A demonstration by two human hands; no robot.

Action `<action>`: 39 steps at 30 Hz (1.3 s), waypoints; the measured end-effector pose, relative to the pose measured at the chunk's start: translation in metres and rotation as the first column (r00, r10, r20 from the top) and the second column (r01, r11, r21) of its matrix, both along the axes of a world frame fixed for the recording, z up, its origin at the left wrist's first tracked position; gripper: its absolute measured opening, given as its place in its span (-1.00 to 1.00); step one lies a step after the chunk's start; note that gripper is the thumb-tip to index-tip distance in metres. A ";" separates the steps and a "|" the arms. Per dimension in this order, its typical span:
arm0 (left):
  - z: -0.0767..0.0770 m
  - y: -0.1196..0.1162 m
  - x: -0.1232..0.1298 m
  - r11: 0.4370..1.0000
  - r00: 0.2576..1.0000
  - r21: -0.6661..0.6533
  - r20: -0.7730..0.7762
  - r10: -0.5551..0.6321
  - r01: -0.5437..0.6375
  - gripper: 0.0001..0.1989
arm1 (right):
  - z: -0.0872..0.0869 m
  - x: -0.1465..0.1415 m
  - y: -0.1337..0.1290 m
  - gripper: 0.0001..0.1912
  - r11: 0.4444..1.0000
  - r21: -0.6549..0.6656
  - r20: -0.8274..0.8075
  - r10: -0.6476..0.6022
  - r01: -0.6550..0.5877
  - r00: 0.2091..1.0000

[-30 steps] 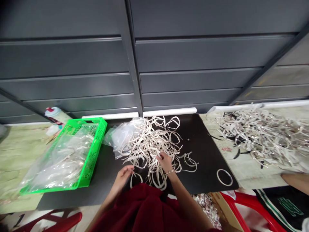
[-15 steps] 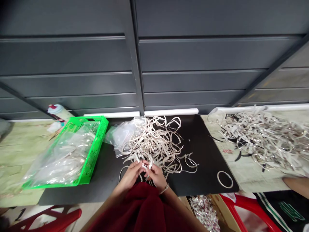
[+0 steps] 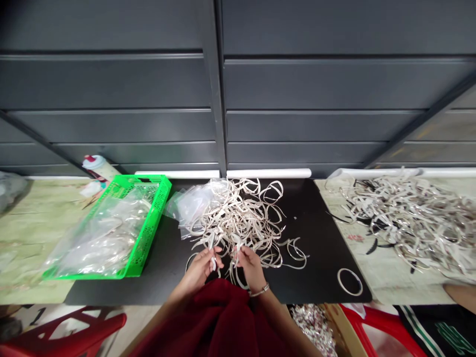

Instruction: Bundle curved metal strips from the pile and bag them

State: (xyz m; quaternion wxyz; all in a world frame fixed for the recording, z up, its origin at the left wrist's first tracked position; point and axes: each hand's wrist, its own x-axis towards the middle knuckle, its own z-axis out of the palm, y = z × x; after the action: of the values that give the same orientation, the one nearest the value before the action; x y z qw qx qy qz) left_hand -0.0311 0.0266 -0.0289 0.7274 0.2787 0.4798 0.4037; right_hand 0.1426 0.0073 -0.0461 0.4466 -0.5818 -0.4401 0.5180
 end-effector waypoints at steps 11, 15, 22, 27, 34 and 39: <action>0.000 -0.008 0.008 1.000 0.999 0.022 0.040 -0.009 0.009 -0.72 | 0.009 -0.022 -0.016 -0.80 0.886 0.347 0.362 0.175 -0.307 0.915; 0.003 -0.010 0.005 1.000 0.999 -0.020 0.048 0.020 -0.019 -0.72 | 0.006 -0.028 -0.017 -0.81 0.889 0.370 0.371 0.126 -0.270 0.920; 0.002 -0.010 0.004 0.990 0.988 -0.100 0.108 0.107 -0.097 -0.56 | 0.006 -0.031 -0.013 -0.75 0.873 0.276 0.417 0.267 -0.401 0.869; -0.001 -0.014 0.001 0.993 0.986 -0.082 0.137 0.094 -0.084 -0.58 | -0.004 -0.036 -0.010 -0.62 0.777 0.312 0.541 0.327 -0.547 0.774; -0.002 -0.013 -0.004 0.995 0.989 -0.025 0.105 0.103 -0.101 -0.62 | -0.004 -0.038 -0.010 -0.60 0.743 0.354 0.578 0.305 -0.569 0.757; -0.009 -0.015 -0.007 0.999 0.997 0.039 0.072 0.027 -0.029 -0.64 | -0.014 -0.039 -0.011 -0.61 0.782 0.334 0.524 0.310 -0.527 0.793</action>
State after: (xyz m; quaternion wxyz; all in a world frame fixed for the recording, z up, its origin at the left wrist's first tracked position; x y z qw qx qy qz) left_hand -0.0381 0.0114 -0.0380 0.7327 0.2720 0.4489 0.4333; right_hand 0.1040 -0.0041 -0.0598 0.3300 -0.4434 -0.7609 0.3398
